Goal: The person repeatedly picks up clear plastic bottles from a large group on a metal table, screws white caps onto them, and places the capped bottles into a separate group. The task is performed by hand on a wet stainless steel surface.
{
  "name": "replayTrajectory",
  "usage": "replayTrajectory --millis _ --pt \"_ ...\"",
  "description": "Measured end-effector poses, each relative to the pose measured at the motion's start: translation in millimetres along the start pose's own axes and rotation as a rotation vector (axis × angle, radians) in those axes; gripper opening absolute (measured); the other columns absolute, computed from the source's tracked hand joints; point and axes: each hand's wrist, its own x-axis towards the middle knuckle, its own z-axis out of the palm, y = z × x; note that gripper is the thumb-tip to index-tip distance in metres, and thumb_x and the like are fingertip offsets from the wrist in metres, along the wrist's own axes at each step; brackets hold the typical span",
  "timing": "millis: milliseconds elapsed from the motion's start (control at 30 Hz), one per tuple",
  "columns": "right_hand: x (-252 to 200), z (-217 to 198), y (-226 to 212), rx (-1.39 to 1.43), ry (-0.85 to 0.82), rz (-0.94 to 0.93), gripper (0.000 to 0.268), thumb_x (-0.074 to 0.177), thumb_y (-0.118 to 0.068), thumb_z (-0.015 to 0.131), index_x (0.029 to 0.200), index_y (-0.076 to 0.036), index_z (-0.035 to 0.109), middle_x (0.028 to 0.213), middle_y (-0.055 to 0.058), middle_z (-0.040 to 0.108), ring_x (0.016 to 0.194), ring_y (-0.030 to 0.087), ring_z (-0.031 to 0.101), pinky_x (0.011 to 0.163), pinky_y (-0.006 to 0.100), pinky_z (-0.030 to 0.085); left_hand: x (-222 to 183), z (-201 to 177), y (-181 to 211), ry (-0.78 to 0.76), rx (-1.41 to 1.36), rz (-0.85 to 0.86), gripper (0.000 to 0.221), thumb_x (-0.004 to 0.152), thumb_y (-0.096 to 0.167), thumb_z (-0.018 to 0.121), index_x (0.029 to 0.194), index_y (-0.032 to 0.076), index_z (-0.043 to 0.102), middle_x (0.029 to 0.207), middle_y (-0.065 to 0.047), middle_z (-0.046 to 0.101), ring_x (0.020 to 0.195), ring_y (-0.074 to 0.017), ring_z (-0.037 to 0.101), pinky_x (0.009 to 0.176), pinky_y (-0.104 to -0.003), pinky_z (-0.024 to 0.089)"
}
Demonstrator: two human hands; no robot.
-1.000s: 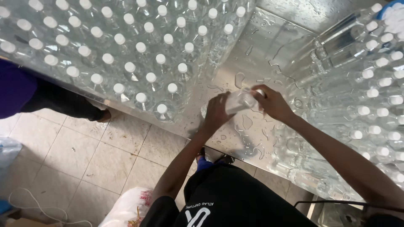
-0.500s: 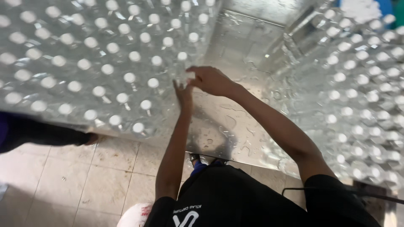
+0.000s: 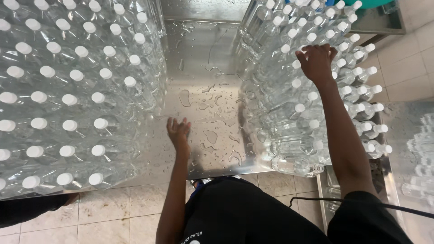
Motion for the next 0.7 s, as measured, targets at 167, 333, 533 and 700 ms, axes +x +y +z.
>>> replayTrajectory --millis 167,333,533,700 --pt "60 42 -13 -0.046 -0.248 -0.062 0.063 0.119 -0.064 0.045 0.137 -0.007 0.066 0.089 0.013 0.077 0.114 0.042 0.062 0.109 0.057 0.025 -65 31 -8 -0.176 0.206 -0.111 0.089 0.092 0.018 0.074 0.169 0.006 0.031 0.176 -0.023 0.031 0.14 -0.0352 0.064 0.109 -0.042 0.061" --pt "66 62 -34 -0.071 -0.291 -0.117 0.043 0.115 -0.043 0.055 0.128 -0.002 0.058 0.083 0.016 0.073 0.097 0.045 0.067 0.103 0.059 0.036 -76 10 -37 -0.209 0.239 -0.185 0.078 0.091 0.019 0.075 0.162 0.007 0.044 0.171 -0.021 0.045 0.135 -0.0362 0.069 0.103 -0.043 0.062" --pt "5 28 -107 0.01 -0.181 -0.241 0.045 0.1 -0.058 0.077 0.115 -0.016 0.069 0.097 0.014 0.077 0.095 0.036 0.077 0.102 0.048 0.047 -90 35 -29 -0.46 0.604 -0.001 0.092 0.097 0.038 0.085 0.169 0.015 0.034 0.17 -0.022 0.041 0.157 -0.0403 0.044 0.125 -0.052 0.048" --pt "-65 -111 -181 0.515 -0.359 -0.26 0.034 0.089 -0.033 0.086 0.115 -0.014 0.076 0.087 0.012 0.074 0.088 0.025 0.071 0.097 0.041 0.052 -79 92 0 -0.578 0.997 0.782 0.141 0.067 0.086 0.079 0.177 0.019 0.022 0.185 -0.015 0.013 0.169 -0.0457 0.009 0.138 -0.058 0.014"
